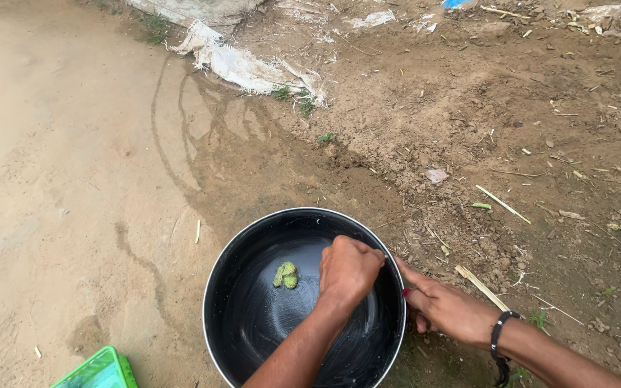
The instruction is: The person scrubs the inside of a black pot with a green scrubber, removes small debris with fingers, and continues scrubbing the interior surface. The pot is held in one hand while the other hand scrubs and picks out debris.
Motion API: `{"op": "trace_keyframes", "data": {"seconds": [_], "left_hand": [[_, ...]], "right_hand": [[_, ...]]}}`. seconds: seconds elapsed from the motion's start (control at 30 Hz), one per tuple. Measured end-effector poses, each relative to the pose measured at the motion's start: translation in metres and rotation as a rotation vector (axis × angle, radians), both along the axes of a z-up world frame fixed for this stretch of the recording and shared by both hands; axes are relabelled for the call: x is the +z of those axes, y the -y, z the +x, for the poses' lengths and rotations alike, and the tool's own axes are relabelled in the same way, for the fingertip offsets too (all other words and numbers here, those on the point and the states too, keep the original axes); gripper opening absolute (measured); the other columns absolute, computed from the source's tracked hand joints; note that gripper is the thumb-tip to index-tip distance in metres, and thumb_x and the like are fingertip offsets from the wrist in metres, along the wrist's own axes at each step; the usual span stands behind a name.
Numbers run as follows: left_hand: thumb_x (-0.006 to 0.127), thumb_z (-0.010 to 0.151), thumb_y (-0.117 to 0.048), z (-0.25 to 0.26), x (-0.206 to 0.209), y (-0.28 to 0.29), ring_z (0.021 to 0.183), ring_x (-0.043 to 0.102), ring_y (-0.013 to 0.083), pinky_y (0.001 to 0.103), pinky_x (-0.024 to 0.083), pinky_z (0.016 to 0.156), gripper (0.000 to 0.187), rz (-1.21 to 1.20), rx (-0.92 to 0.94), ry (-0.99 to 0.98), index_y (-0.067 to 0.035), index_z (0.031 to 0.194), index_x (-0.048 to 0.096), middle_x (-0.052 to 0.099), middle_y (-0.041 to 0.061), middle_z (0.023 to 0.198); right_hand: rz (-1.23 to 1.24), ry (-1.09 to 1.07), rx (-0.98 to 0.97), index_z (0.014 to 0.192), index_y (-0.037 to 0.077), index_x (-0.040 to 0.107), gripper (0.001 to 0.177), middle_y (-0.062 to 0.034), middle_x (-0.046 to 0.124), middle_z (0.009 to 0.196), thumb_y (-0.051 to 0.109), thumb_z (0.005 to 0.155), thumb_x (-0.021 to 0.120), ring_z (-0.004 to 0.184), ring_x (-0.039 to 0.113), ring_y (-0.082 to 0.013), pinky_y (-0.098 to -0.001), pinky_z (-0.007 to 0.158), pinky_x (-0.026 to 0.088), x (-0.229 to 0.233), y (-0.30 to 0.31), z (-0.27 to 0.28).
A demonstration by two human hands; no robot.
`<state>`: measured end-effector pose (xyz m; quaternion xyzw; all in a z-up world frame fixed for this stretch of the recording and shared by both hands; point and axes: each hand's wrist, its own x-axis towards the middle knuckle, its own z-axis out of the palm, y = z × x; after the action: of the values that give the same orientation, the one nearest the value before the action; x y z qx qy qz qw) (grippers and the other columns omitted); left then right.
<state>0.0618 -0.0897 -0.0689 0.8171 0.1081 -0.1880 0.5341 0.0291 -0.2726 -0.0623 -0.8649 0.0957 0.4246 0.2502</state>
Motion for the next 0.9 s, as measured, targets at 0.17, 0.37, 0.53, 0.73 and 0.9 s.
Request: {"op": "trace_keyframes", "data": {"seconds": [0.17,0.37,0.53,0.73,0.9], "left_hand": [[0.070,0.081,-0.021,-0.006,-0.001,-0.004,0.093,0.078,0.0251,0.039,0.058,0.091,0.019,-0.031,-0.063,0.031,-0.012,0.092,0.083,0.080,0.014,0.093],[0.068,0.086,-0.020,-0.002,0.008,-0.001,0.088,0.076,0.0238,0.041,0.058,0.086,0.020,0.024,-0.282,-0.023,-0.007,0.092,0.083,0.079,0.014,0.091],[0.071,0.080,-0.014,-0.016,0.016,-0.009,0.085,0.077,0.0236,0.039,0.060,0.082,0.015,0.068,-0.732,-0.013,-0.007,0.090,0.079,0.080,0.013,0.090],[0.076,0.077,-0.019,-0.037,0.015,-0.018,0.089,0.073,0.0277,0.041,0.056,0.087,0.016,0.200,-1.106,0.068,-0.006,0.086,0.081,0.078,0.015,0.091],[0.074,0.080,-0.023,-0.042,0.009,-0.010,0.086,0.078,0.0282,0.042,0.060,0.084,0.019,0.168,-0.964,0.201,-0.005,0.085,0.079,0.077,0.015,0.084]], "right_hand": [[0.062,-0.003,-0.017,0.162,0.042,0.011,0.062,-0.0013,0.062,0.092,0.035,0.106,0.038,0.081,0.066,-0.0111,-0.0304,0.077,0.060,-0.008,0.004,0.003],[-0.024,0.034,0.013,0.161,0.044,0.015,0.060,-0.0003,0.062,0.091,0.035,0.104,0.031,0.081,0.066,-0.0114,-0.0298,0.076,0.063,-0.016,0.006,0.005],[-0.065,0.156,0.072,0.160,0.048,0.024,0.057,-0.0108,0.060,0.126,0.038,0.104,0.032,0.090,0.069,-0.0186,-0.0373,0.082,0.061,-0.023,0.006,0.011],[-0.255,0.450,0.266,0.152,0.017,0.034,0.063,-0.0186,0.062,0.133,0.048,0.101,0.050,0.111,0.062,-0.0314,-0.0428,0.095,0.051,-0.026,0.002,0.009],[-0.285,0.035,0.221,0.098,0.008,0.077,0.048,-0.0064,0.082,0.084,0.038,0.105,0.041,0.073,0.077,-0.0177,-0.0359,0.079,0.063,-0.012,-0.003,-0.006]]}}
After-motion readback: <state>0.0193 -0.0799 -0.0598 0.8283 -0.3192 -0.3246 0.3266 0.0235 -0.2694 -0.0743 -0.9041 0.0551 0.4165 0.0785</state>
